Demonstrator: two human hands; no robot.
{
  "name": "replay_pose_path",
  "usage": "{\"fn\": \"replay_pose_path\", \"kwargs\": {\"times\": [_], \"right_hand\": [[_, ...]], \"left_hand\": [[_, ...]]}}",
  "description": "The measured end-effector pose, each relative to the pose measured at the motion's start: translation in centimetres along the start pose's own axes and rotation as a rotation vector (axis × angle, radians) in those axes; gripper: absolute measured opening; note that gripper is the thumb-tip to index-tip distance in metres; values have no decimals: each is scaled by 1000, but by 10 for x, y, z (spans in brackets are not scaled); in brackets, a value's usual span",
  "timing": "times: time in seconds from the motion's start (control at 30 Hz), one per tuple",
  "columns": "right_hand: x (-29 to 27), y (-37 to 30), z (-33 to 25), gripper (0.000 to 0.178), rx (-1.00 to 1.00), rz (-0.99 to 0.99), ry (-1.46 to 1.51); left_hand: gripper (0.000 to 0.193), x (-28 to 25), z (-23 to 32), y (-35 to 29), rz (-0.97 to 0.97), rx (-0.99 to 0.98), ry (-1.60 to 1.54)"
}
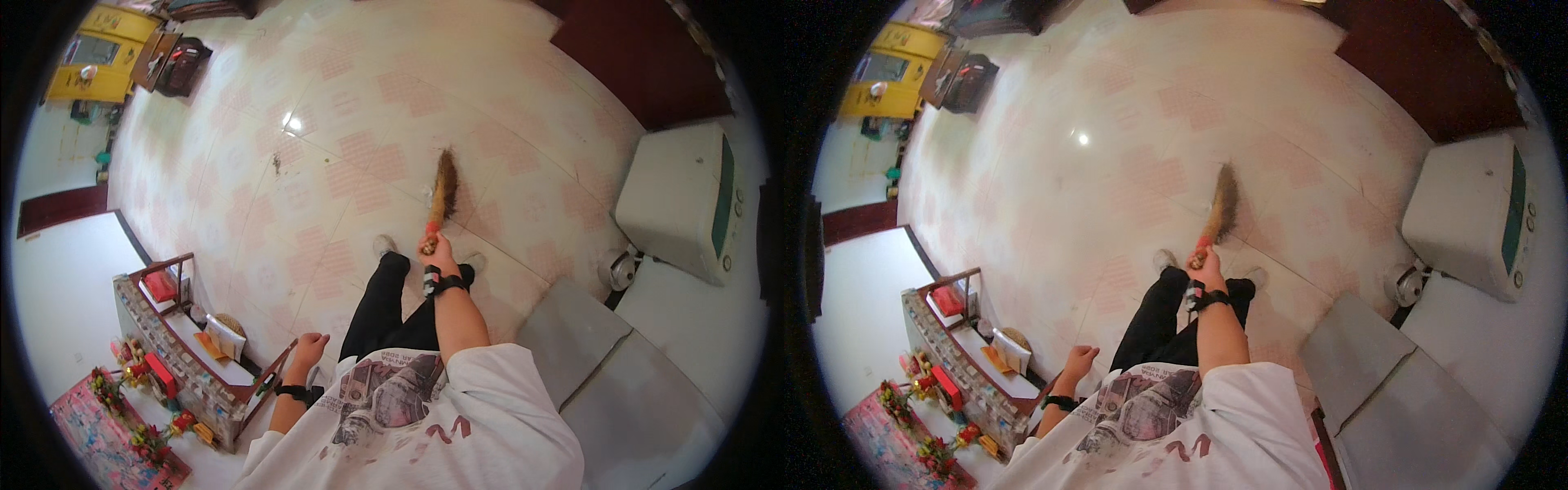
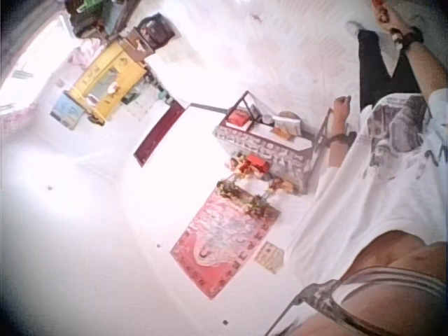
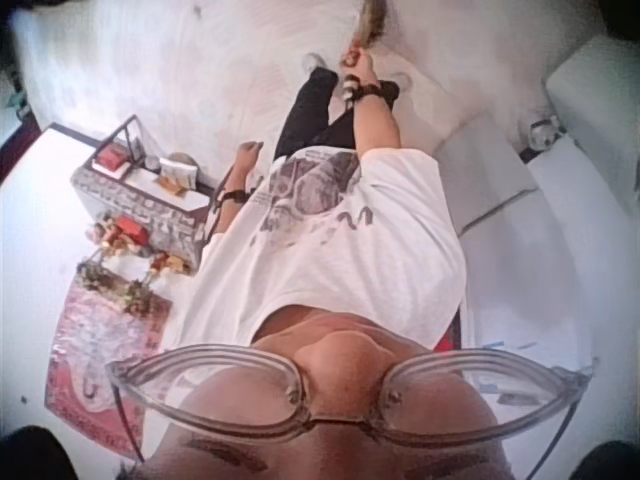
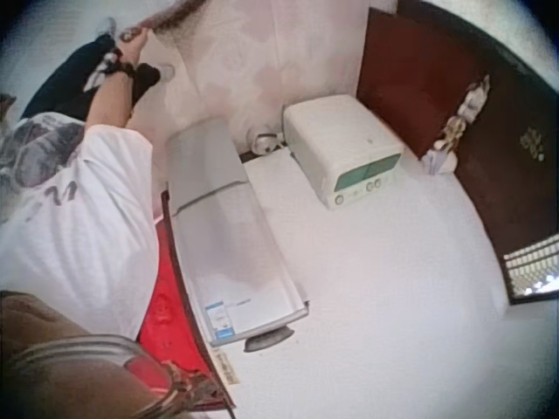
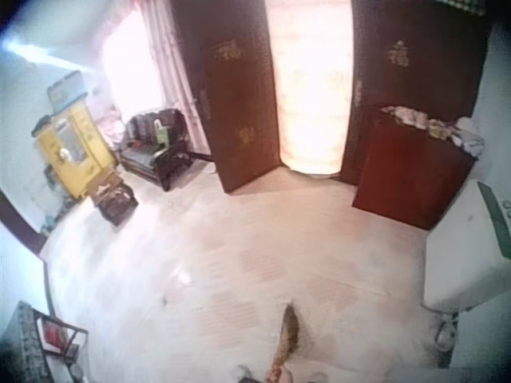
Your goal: The recorder is sweeping the tiled floor of a living room using a straw broom.
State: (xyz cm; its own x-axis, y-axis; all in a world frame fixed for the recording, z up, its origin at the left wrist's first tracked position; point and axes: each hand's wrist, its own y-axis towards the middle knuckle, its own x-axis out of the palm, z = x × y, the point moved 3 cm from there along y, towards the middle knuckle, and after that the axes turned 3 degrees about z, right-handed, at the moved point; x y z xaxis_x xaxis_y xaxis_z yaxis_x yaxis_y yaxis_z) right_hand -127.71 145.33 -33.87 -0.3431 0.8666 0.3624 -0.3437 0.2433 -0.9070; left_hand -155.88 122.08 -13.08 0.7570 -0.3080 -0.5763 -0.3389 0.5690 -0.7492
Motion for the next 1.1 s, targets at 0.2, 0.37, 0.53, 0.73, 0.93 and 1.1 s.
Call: {"fn": "replay_pose_path", "kwargs": {"times": [0.2,0.37,0.53,0.73,0.93,1.1], "right_hand": [[98,46,131,36,165,-12,-69],[137,67,161,33,317,-143,14],[141,23,124,28,422,-166,-126],[81,-81,-5,21,321,-39,-248],[-3,-205,-147,30,-23,26,-130],[-84,-208,-295,28,-371,187,-100]], "left_hand": [[36,-55,-73,3,205,-89,-183],[34,-71,-117,5,185,-297,-216],[31,-53,-138,35,145,-183,-269],[35,-37,-63,98,19,-110,-254],[36,-26,63,139,-15,96,-209],[36,-1,150,139,16,154,-87]]}}
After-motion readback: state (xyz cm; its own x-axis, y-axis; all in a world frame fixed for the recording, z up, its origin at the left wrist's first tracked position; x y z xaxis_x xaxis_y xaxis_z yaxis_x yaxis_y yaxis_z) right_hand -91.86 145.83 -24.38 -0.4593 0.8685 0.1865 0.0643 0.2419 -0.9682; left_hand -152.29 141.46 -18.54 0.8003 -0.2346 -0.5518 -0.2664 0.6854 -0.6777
